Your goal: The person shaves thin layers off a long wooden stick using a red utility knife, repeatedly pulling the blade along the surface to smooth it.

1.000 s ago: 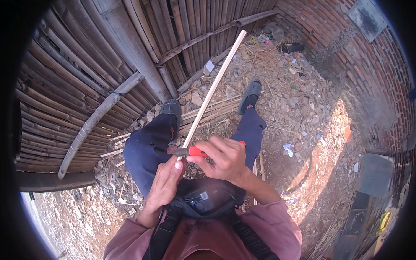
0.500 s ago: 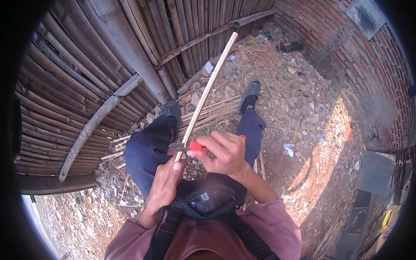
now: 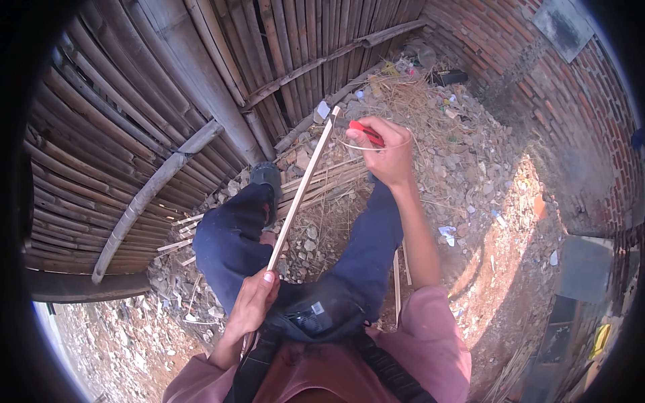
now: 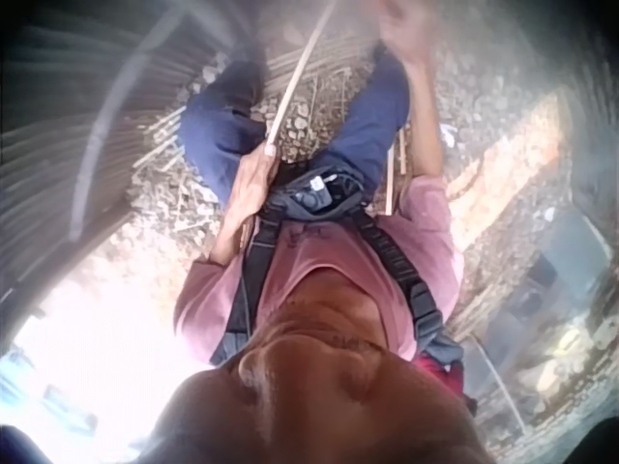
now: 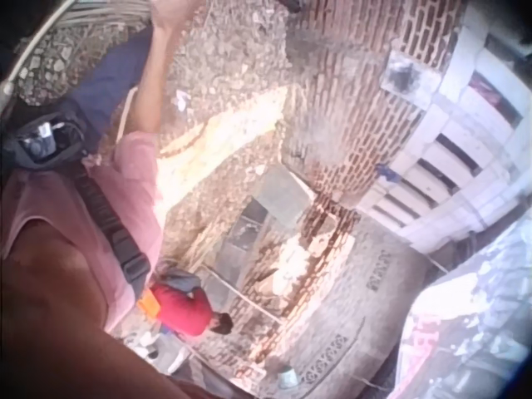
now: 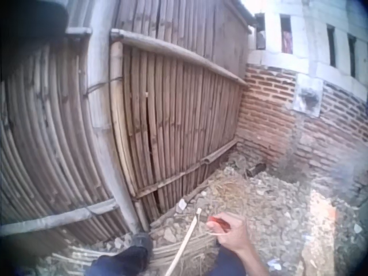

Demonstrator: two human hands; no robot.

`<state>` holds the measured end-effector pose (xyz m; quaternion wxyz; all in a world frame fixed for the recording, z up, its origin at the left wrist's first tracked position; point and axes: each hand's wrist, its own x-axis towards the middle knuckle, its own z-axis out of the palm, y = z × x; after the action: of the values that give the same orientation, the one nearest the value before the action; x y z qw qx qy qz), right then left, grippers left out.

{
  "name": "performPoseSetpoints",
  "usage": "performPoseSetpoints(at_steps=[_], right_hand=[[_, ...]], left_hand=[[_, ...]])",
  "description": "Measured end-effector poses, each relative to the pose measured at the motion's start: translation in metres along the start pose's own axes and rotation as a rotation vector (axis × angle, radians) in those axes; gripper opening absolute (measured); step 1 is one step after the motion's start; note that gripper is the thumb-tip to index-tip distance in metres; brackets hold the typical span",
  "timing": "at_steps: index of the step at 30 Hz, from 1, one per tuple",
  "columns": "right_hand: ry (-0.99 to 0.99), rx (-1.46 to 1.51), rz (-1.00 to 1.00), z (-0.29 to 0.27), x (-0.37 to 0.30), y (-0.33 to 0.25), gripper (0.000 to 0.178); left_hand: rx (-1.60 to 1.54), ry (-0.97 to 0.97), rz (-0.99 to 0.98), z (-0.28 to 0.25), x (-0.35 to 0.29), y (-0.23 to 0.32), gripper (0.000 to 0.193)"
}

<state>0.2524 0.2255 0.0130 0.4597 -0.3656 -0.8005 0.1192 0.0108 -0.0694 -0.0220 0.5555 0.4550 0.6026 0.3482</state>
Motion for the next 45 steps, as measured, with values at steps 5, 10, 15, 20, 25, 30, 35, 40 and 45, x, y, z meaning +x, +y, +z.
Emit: performPoseSetpoints(at_steps=[5, 10, 15, 20, 25, 30, 35, 40, 45], right_hand=[[0.079, 0.141, 0.240, 0.020, 0.022, 0.031, 0.031], [-0.406, -0.088, 0.454, 0.010, 0.031, 0.063, 0.045], [-0.492, -0.557, 0.433, 0.008, 0.013, 0.055, 0.048], [-0.202, 0.816, 0.619, 0.019, 0.012, 0.015, 0.049], [-0.326, 1.394, 0.622, 0.029, -0.014, -0.048, 0.060], [-0.108, 1.310, 0.678, 0.039, -0.015, -0.059, 0.027], [0.012, 1.235, 0.635, 0.022, 0.007, -0.063, 0.031], [-0.015, 1.028, 0.459, 0.014, 0.006, -0.070, 0.046], [-0.080, 0.629, 0.253, 0.016, -0.059, -0.077, 0.047]], left_hand=[[0.005, -0.016, -0.016, 0.001, -0.010, -0.006, 0.055], [-0.097, 0.012, -0.032, -0.007, -0.010, -0.007, 0.054], [-0.485, -0.137, -0.087, -0.020, -0.003, -0.005, 0.053], [-0.796, -0.359, -0.107, -0.030, 0.017, 0.001, 0.057], [-0.890, -0.547, -0.160, -0.024, 0.043, 0.009, 0.057], [-0.799, -0.469, -0.030, -0.017, 0.040, 0.024, 0.059], [-0.579, -0.382, 0.104, -0.022, 0.027, -0.004, 0.045], [-0.408, -0.238, 0.012, -0.029, 0.011, 0.009, 0.036], [-0.290, -0.082, 0.063, -0.019, 0.012, 0.024, 0.037]])
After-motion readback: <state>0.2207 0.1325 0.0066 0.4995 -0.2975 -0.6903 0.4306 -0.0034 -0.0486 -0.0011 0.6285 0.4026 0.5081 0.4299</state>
